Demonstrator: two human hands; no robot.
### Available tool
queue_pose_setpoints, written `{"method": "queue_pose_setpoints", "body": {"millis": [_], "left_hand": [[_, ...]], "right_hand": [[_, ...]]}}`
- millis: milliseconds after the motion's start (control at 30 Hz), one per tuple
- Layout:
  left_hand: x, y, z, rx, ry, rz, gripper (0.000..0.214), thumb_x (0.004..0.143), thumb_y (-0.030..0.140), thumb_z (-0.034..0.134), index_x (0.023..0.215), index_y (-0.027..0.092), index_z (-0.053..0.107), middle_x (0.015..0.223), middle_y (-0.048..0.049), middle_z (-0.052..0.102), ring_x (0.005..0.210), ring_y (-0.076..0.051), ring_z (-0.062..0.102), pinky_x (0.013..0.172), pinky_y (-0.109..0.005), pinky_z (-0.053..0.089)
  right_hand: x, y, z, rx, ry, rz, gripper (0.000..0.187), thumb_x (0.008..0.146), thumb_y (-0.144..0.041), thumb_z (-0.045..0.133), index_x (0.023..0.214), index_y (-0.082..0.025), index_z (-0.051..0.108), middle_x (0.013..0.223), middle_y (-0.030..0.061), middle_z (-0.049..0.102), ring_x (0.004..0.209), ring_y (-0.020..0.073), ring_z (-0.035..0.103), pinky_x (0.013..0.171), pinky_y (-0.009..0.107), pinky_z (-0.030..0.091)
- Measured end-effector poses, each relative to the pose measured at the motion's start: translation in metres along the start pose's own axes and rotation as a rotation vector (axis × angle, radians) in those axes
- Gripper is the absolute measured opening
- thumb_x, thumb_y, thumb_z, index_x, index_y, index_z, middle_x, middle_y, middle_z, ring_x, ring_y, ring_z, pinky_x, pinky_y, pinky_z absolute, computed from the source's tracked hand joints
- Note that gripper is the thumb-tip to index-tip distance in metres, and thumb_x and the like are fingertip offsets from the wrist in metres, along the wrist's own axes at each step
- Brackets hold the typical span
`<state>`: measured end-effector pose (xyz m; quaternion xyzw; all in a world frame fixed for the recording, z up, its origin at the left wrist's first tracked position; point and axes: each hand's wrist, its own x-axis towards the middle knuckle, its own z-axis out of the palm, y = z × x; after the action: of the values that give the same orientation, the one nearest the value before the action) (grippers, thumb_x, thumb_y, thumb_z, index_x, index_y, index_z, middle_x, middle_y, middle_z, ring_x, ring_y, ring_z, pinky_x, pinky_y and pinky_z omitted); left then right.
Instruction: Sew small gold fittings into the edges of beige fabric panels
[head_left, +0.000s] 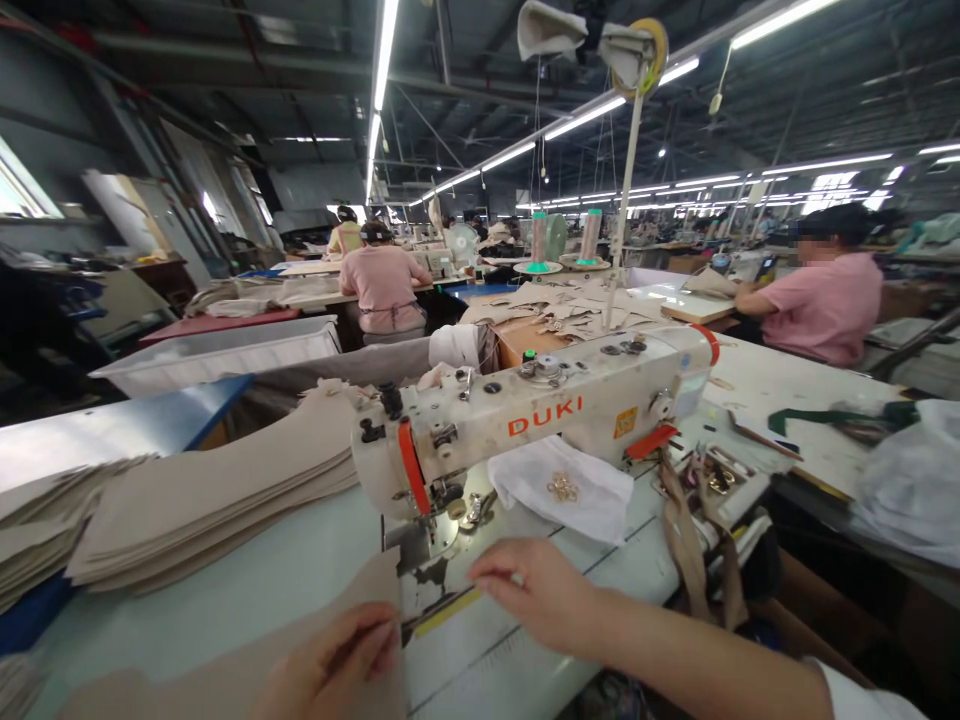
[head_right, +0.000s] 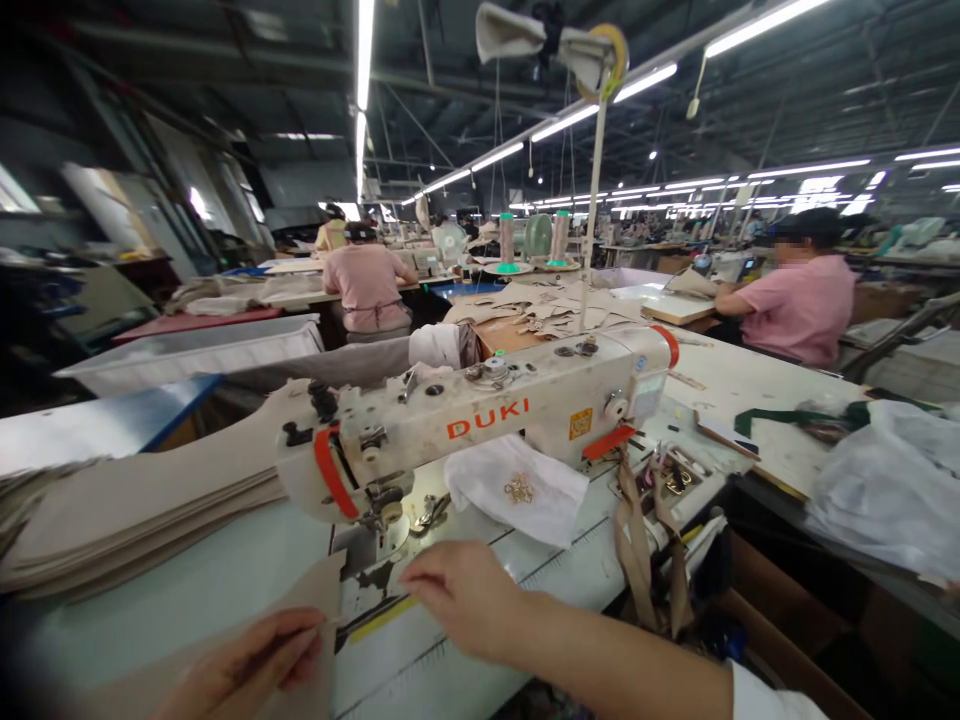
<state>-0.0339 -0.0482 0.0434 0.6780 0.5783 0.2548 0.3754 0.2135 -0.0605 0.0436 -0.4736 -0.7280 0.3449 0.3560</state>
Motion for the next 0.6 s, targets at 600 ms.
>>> {"method": "queue_pose_setpoints", "body": {"millis": [600], "left_hand": [[0.015,-0.028,0.004,-0.022,0.108,-0.049,0.033,0.068,0.049,0.048,0.083,0.024,0.064,0.058,0.0016,0.067,0.056,-0.022,0.064,0.059,-0.030,0.052]], "right_hand": [[0.036,0.070,-0.076,-0.747,0.068,0.107,0.021,0.073,-0.005,0.058,0.056,-0.017,0.060,0.065,0.0048,0.064,0.070,0.0175,0.059,0.078,0.029,0.043]]}}
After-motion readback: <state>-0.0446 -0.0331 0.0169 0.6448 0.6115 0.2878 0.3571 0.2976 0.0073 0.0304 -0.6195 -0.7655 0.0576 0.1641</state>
